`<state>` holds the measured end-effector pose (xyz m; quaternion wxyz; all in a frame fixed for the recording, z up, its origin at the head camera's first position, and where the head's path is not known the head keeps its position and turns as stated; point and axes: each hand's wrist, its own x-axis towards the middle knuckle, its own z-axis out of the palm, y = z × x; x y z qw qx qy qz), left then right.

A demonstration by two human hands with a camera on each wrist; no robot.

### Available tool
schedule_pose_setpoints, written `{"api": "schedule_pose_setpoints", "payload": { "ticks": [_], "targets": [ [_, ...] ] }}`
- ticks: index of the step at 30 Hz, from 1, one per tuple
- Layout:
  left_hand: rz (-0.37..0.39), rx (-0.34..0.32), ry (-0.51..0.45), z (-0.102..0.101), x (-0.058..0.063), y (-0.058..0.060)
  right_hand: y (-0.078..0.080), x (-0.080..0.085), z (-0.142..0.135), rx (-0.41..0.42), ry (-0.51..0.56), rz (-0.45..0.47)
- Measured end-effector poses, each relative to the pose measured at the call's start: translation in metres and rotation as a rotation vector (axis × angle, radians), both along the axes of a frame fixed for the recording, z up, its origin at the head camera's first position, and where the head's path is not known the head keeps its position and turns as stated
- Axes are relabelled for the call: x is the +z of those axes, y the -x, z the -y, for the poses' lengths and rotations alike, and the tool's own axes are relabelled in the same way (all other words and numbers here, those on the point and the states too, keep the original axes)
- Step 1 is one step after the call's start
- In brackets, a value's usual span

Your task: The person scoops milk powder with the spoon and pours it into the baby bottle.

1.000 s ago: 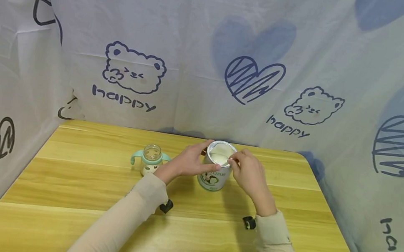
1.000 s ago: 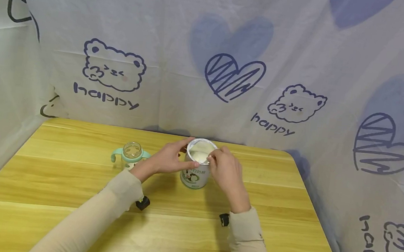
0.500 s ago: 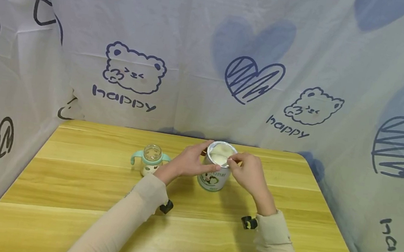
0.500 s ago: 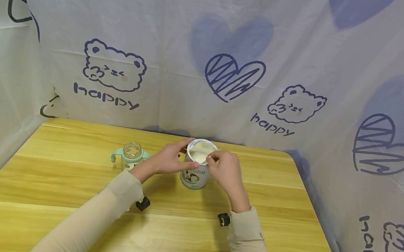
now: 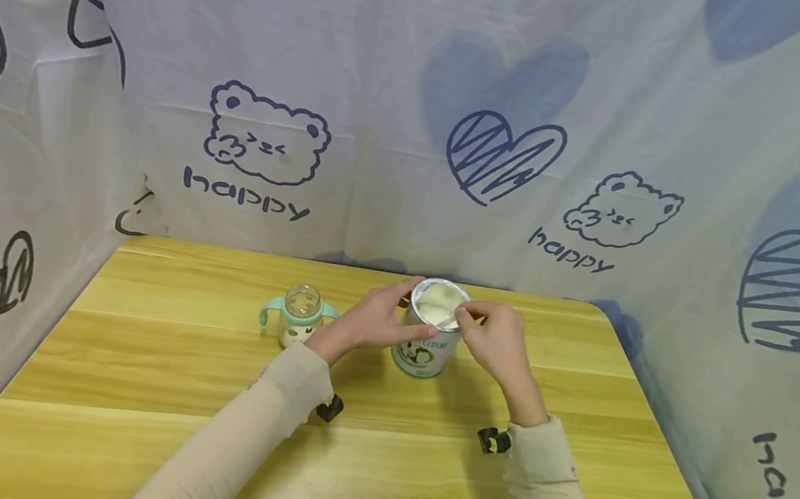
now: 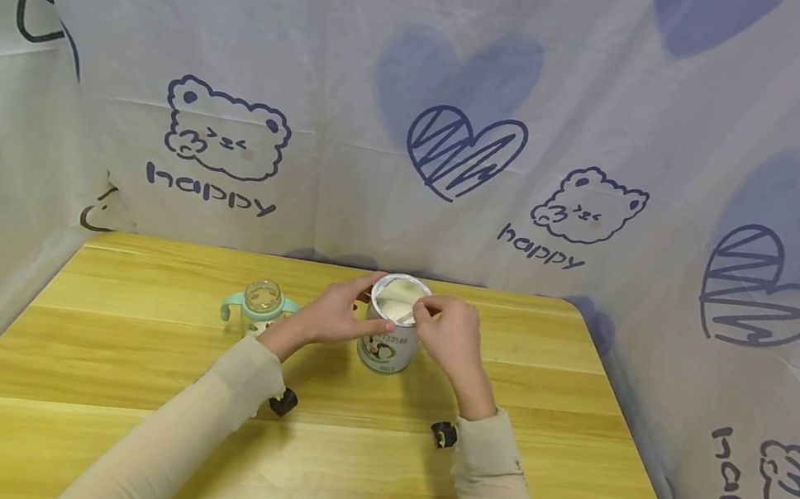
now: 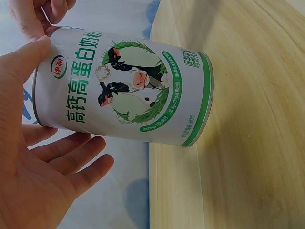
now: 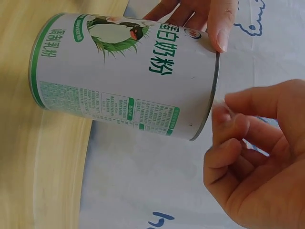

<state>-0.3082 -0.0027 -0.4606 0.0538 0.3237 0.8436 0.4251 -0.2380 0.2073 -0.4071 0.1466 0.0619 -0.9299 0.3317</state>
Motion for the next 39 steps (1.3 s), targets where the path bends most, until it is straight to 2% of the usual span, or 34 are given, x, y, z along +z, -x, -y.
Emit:
{"api": "schedule_pose_setpoints", "payload": {
  "ticks": [7,11,15,28,39],
  "targets": [
    [-0.001,0.011,0.004,0.000,0.001,-0.001,0.002,-0.004,-0.005,-0.123,0.127,-0.050],
    [-0.001,0.014,0.006,-0.001,0.002,-0.002,0.003,-0.007,-0.009,-0.153,0.238,-0.041],
    [0.002,0.020,0.015,-0.002,0.002,-0.002,0.003,-0.005,-0.010,-0.158,0.304,-0.035],
    [-0.001,0.023,0.020,-0.002,0.001,-0.001,0.000,-0.003,-0.012,-0.186,0.411,-0.003],
    [0.002,0.020,0.006,-0.002,0.001,-0.002,-0.001,-0.002,-0.013,-0.208,0.441,0.002]
  ]
}}
